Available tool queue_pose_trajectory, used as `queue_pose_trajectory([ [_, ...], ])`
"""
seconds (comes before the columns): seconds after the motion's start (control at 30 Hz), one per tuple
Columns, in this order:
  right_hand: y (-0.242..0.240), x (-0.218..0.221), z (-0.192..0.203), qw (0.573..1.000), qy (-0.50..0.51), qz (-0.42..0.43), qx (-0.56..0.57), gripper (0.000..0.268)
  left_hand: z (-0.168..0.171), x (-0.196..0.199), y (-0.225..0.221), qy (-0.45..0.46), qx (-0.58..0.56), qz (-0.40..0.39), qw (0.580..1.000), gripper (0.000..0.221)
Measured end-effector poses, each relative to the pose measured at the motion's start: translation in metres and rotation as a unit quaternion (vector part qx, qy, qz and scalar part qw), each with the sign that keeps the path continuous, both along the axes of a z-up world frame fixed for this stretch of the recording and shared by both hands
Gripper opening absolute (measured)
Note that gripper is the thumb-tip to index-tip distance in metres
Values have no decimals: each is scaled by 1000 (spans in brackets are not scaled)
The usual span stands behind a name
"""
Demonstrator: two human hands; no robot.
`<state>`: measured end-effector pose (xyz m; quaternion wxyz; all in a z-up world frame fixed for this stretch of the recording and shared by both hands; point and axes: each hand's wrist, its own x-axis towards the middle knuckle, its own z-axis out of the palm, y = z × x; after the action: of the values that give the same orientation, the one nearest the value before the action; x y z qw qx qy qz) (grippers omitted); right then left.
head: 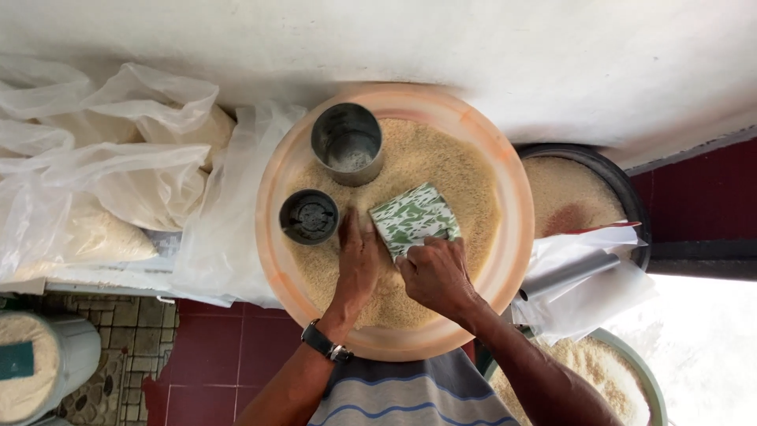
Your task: Measuring rice with a cup and pouring it into plastic bags for retail or storage.
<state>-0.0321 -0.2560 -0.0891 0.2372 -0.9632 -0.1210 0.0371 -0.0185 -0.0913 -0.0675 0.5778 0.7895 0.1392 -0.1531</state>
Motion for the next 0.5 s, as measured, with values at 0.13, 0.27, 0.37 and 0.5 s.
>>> queue_pose_trajectory([
  [0.13, -17, 1, 5, 992, 58, -3, 109, 40, -20, -10, -11, 11, -44, 68, 997, 65],
  [0.27, -39, 7, 21, 959, 170, -49, 222, 44, -8, -24, -37, -30, -6, 82, 996, 71],
  [0.37, -66, 15, 28, 908, 238, -99, 330, 46, -1, -23, -64, -130, 39, 51, 989, 67],
  [0.5, -90, 26, 23, 889, 281, -147, 329, 57, -6, -10, -86, -218, 176, -90, 956, 70],
])
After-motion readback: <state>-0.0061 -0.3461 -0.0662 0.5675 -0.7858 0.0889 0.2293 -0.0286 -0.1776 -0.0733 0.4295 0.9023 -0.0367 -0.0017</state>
